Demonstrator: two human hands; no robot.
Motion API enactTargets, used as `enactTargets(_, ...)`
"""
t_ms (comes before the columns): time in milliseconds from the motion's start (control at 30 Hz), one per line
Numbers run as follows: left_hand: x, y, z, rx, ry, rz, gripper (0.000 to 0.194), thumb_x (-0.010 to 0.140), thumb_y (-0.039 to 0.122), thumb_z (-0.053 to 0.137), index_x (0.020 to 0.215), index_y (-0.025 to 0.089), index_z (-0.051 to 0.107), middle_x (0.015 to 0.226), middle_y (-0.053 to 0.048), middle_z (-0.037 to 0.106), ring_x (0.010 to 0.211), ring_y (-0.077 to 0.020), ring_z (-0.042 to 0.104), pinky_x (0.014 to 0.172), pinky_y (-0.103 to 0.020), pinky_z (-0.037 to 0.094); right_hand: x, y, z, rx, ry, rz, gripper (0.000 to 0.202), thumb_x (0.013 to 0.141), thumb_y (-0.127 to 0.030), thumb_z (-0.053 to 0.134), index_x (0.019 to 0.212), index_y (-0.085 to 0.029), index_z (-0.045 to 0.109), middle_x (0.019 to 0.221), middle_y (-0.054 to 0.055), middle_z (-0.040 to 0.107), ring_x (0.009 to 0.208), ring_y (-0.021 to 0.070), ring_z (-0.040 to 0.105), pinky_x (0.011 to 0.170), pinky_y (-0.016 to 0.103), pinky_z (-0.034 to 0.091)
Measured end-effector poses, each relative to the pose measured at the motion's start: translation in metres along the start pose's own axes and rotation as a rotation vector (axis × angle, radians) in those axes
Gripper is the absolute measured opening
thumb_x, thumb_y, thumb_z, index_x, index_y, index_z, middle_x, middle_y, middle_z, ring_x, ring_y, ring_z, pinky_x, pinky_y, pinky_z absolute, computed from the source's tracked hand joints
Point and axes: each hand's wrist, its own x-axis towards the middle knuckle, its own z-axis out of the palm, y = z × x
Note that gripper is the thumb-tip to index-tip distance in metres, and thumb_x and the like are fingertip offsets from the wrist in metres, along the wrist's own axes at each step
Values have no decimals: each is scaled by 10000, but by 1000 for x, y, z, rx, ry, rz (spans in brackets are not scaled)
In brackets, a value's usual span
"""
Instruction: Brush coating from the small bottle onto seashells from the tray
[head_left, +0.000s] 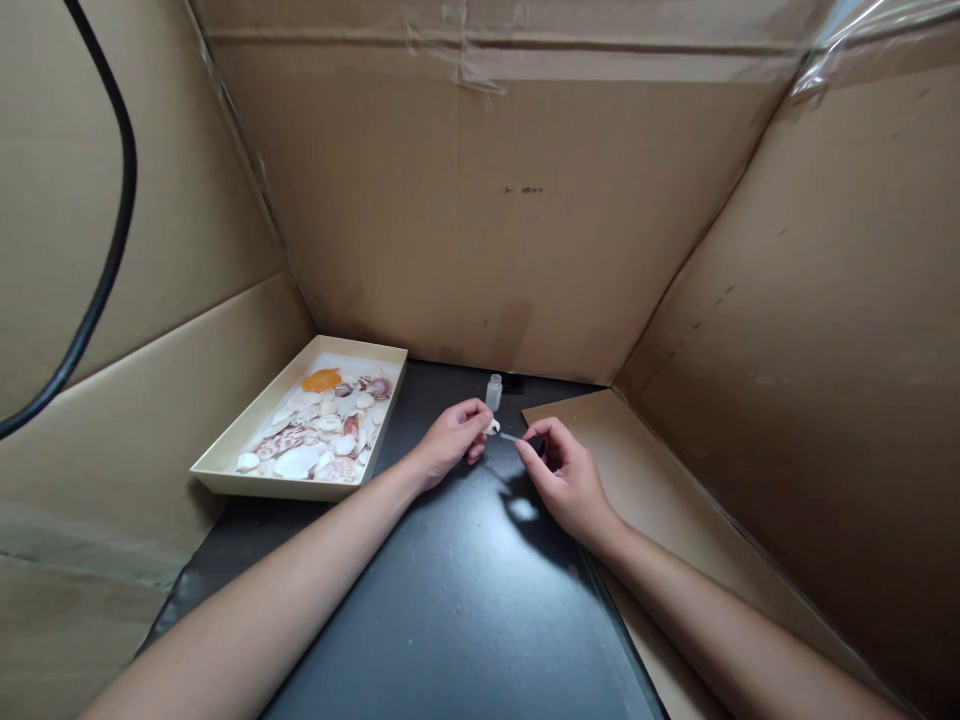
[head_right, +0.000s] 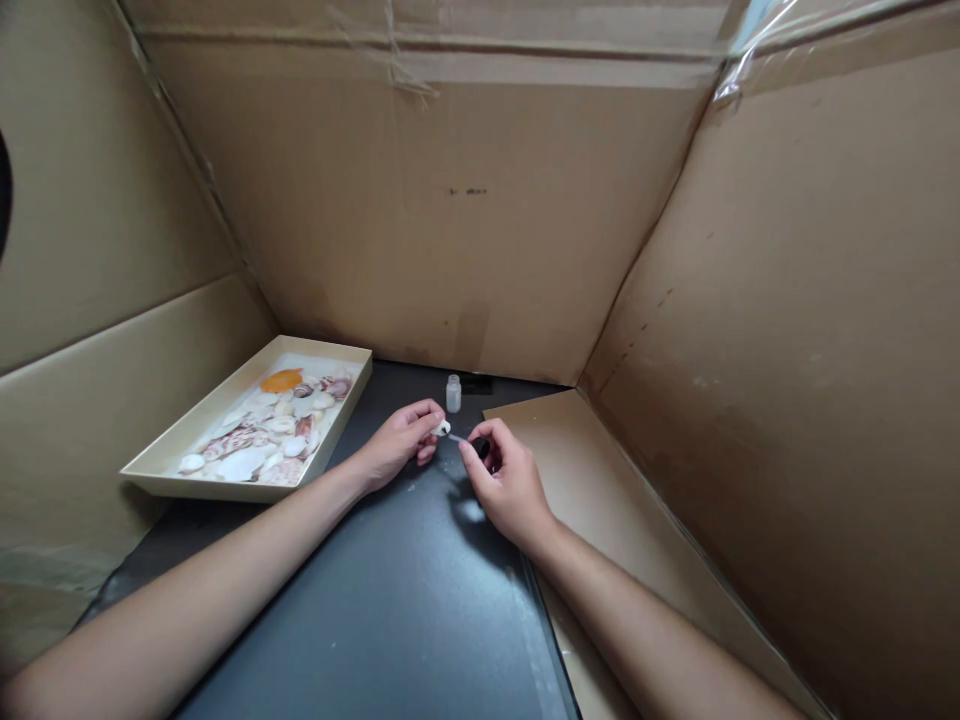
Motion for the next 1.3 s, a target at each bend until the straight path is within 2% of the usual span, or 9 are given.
enactTargets(100, 0, 0, 0, -8, -2, -5, 256, 800, 382, 601, 751, 175, 458, 560, 68, 425, 398, -31, 368, 398, -171, 288, 0, 2, 0, 7, -6, 5, 148, 875, -329, 558, 809, -203, 516, 610, -49, 449, 529, 105, 406, 506, 226, 322)
enactTargets(233, 0, -1, 0, -29, -9, -6, 231, 792, 359, 593, 749, 180, 454, 542, 80, 386, 398, -32, 337, 394, -171, 288, 0, 3, 0, 28, 36, 3, 162, 876, -357, 567, 868, -200, 529, 656, -39, 483, 555, 108, 430, 522, 226, 337)
enactTargets(400, 0, -1, 0, -39, -15, -2, 242, 796, 364, 593, 735, 177, 452, 550, 79, 376, 410, -29, 316, 400, -173, 287, 0, 3, 0, -16, 4, 7, 174, 873, -346, 564, 793, -202, 509, 584, -57, 427, 513, 102, 399, 496, 227, 306)
enactTargets(533, 0, -1, 0, -48, -15, -5, 233, 794, 353, 594, 737, 172, 457, 565, 77, 377, 413, -25, 309, 404, -172, 277, 1, 2, 1, 14, 43, -13, 155, 875, -350, 563, 858, -200, 524, 662, -37, 495, 542, 104, 437, 514, 228, 333)
enactTargets(700, 0, -1, 1, -45, -10, -5, 218, 797, 337, 586, 737, 167, 462, 564, 76, 372, 416, -22, 303, 409, -171, 252, 0, 0, 1, -29, -12, -3, 168, 868, -343, 572, 797, -201, 518, 582, -56, 440, 510, 101, 406, 492, 226, 308)
enactTargets(867, 0, 0, 1, -44, -11, -10, 217, 803, 332, 585, 736, 167, 459, 563, 74, 376, 419, -22, 298, 417, -174, 246, 0, 2, 0, 0, 49, -17, 143, 875, -339, 557, 858, -201, 524, 634, -44, 474, 536, 105, 430, 508, 226, 326)
enactTargets(1033, -1, 2, 2, -24, -12, -17, 208, 811, 326, 571, 729, 170, 460, 528, 81, 347, 415, -31, 301, 421, -177, 250, 0, 3, 0, -27, -25, -3, 155, 875, -338, 560, 811, -202, 520, 590, -55, 446, 515, 104, 414, 497, 225, 315)
enactTargets(1167, -1, 2, 2, -30, -17, -16, 204, 806, 323, 574, 732, 173, 457, 540, 76, 369, 410, -31, 304, 418, -180, 246, 1, 3, 1, -3, 59, -19, 137, 882, -337, 551, 879, -204, 521, 649, -44, 478, 549, 108, 436, 521, 225, 338)
enactTargets(1300, -1, 1, 2, -14, -13, -14, 199, 809, 324, 564, 729, 173, 461, 524, 77, 362, 412, -35, 312, 421, -179, 252, 1, 3, 1, -25, -14, -4, 147, 873, -332, 563, 820, -203, 516, 608, -52, 448, 525, 104, 411, 500, 225, 319)
